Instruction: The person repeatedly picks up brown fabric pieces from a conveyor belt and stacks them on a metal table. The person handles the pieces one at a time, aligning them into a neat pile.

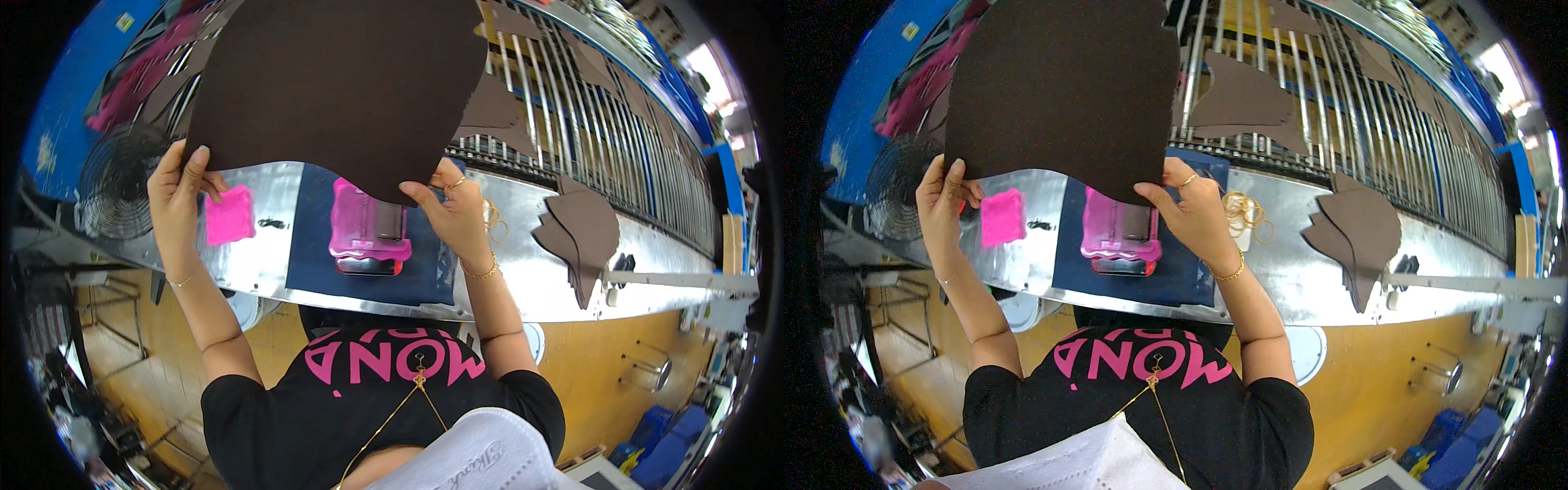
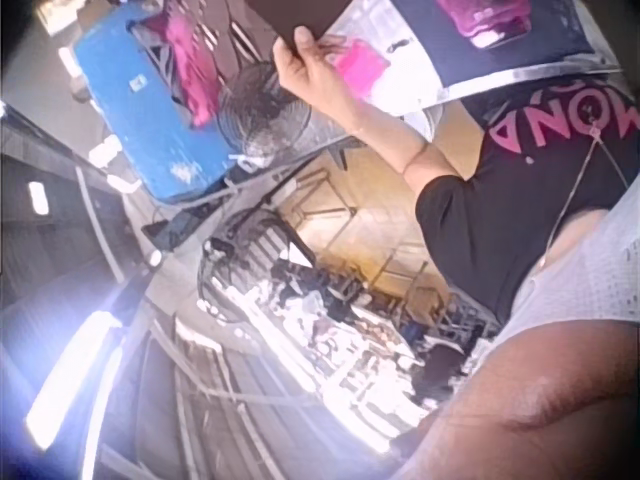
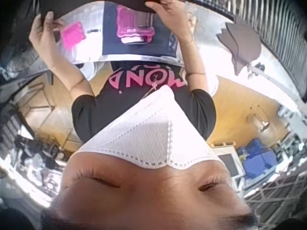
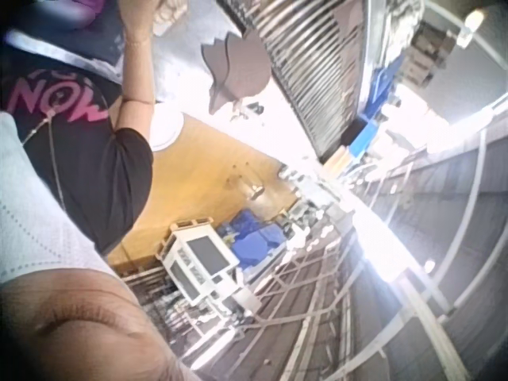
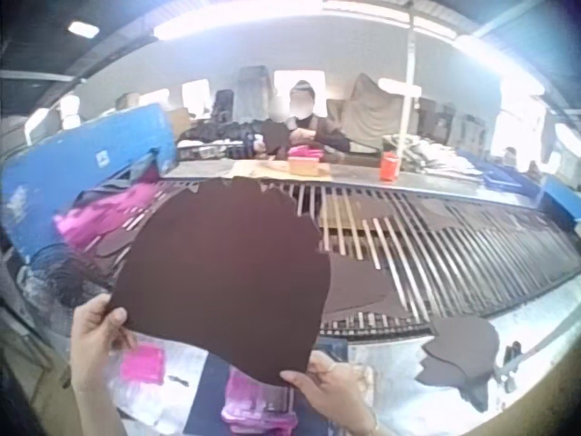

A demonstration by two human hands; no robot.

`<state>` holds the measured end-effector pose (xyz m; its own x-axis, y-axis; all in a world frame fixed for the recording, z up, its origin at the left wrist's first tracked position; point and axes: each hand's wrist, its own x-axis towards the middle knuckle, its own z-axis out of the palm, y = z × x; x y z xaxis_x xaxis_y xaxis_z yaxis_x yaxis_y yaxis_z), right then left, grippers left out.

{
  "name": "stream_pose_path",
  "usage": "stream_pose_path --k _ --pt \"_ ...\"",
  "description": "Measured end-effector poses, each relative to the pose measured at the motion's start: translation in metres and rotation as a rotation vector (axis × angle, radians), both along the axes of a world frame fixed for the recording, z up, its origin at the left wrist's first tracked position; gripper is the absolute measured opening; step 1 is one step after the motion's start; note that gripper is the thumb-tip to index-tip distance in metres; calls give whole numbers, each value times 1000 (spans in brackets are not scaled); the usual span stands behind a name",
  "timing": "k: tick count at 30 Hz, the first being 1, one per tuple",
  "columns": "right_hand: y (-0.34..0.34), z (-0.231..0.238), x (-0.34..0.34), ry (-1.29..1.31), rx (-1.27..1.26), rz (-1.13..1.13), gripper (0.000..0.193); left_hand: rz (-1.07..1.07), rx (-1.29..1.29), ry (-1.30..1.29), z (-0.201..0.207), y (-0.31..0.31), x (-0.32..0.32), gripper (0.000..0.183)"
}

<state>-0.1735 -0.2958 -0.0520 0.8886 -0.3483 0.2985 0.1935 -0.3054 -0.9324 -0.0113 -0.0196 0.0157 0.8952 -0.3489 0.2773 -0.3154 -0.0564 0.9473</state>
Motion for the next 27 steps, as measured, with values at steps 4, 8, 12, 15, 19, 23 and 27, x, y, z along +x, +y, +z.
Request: stream_pose_path --k 4,8,12,15,19,23,27 --pt "8 -11 13 -122 -385 15 23 100 100 -63 -6 35 4 18" --pt "3 -13 2 -132 -560 18 15 73 171 1 -16 37 -2 13" --pt "-16 -18 -27 -59 -567 -17 13 -78 300 42 -39 22 -4 9" --pt "-43 -34 -58 66 -624 -10 26 -244 438 -35 -46 -15 -8 8" --pt "-57 -45 -101 112 -590 -175 16 -433 556 -319 -48 -64 -17 8" --pt "-87 -49 -160 354 -492 -351 23 -599 483 -439 -51 -106 -36 9" --pt "-128 -24 -232 662 -452 -458 15 -695 543 -711 -51 -154 -56 4"
